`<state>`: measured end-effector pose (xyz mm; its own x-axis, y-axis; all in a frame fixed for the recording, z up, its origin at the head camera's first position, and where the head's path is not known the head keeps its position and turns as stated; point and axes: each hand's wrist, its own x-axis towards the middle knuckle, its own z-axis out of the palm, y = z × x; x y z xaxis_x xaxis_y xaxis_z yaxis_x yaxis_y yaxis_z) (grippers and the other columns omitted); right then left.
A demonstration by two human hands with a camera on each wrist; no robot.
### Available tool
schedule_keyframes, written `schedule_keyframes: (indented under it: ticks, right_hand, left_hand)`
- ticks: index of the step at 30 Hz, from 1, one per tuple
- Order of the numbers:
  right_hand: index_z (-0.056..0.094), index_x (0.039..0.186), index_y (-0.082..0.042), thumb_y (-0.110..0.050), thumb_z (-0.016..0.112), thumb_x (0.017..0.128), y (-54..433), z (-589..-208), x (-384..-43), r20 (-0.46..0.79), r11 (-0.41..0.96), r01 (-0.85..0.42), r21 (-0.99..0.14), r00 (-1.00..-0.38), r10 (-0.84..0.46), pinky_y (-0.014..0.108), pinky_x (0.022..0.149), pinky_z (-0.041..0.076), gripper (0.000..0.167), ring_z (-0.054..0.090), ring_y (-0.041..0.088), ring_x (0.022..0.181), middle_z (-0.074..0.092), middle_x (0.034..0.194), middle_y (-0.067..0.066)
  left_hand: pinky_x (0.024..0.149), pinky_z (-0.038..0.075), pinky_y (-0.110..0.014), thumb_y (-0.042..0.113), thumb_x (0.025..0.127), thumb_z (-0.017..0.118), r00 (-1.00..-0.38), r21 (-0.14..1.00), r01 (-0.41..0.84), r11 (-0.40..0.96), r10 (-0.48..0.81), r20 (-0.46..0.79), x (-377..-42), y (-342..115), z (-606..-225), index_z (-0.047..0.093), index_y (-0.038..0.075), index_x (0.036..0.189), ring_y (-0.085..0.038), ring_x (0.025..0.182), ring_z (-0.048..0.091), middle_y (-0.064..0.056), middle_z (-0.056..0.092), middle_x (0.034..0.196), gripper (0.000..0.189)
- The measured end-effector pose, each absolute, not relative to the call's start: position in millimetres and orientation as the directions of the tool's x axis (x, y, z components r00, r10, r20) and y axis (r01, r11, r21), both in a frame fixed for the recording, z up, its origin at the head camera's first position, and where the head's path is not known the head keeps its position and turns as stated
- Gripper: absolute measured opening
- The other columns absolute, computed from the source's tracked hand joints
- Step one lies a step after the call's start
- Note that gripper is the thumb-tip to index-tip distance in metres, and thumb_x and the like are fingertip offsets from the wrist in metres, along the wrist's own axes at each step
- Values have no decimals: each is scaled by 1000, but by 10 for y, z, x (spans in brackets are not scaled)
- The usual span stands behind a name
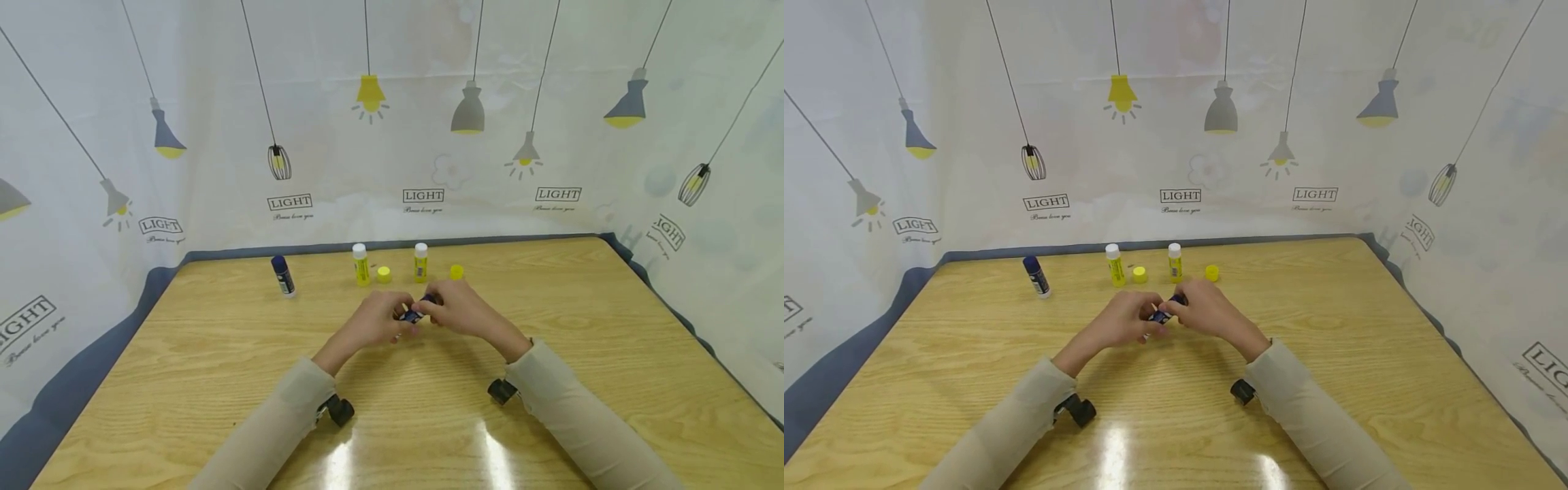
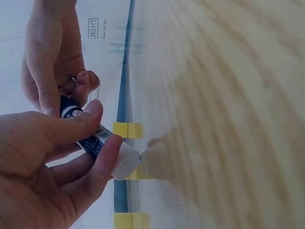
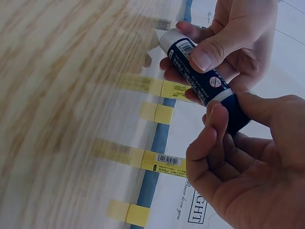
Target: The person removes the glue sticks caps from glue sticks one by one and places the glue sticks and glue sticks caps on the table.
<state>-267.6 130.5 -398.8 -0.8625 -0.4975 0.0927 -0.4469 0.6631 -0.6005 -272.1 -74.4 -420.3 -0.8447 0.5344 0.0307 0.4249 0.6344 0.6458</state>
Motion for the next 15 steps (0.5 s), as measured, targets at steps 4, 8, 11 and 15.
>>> schedule_keyframes:
  ticks: [4,8,11,15]
  right_hand:
    - [69,94,-8,-30,63,105,1299,-3985,-2680,91,665,-453,-594,-859,-505,27,54,44,25,54,12,57,66,70,2]
    - [69,96,-8,-30,63,105,1298,-3987,-2683,82,669,-455,-588,-856,-510,27,54,44,24,53,11,57,65,71,1]
    - [69,97,-8,-30,63,105,1302,-3991,-2684,78,668,-461,-584,-851,-519,26,53,43,24,52,11,57,65,71,2]
    - [68,100,-7,-27,63,104,1306,-3988,-2681,99,658,-492,-571,-836,-540,25,53,42,21,51,11,59,65,75,2]
  left_hand:
    - [53,55,-25,20,93,79,-835,616,447,648,549,29,-2717,-744,-4195,71,12,112,-12,57,67,-5,74,83,22]
    - [52,50,-24,20,95,77,-828,593,464,658,560,26,-2710,-741,-4179,72,12,112,-11,55,65,-6,74,78,20]
    - [51,48,-23,20,95,76,-825,590,466,660,565,20,-2714,-748,-4173,72,12,113,-10,55,63,-6,74,78,20]
    - [53,51,-24,19,96,75,-823,612,452,649,568,6,-2730,-769,-4172,72,11,114,-11,58,65,-6,76,83,20]
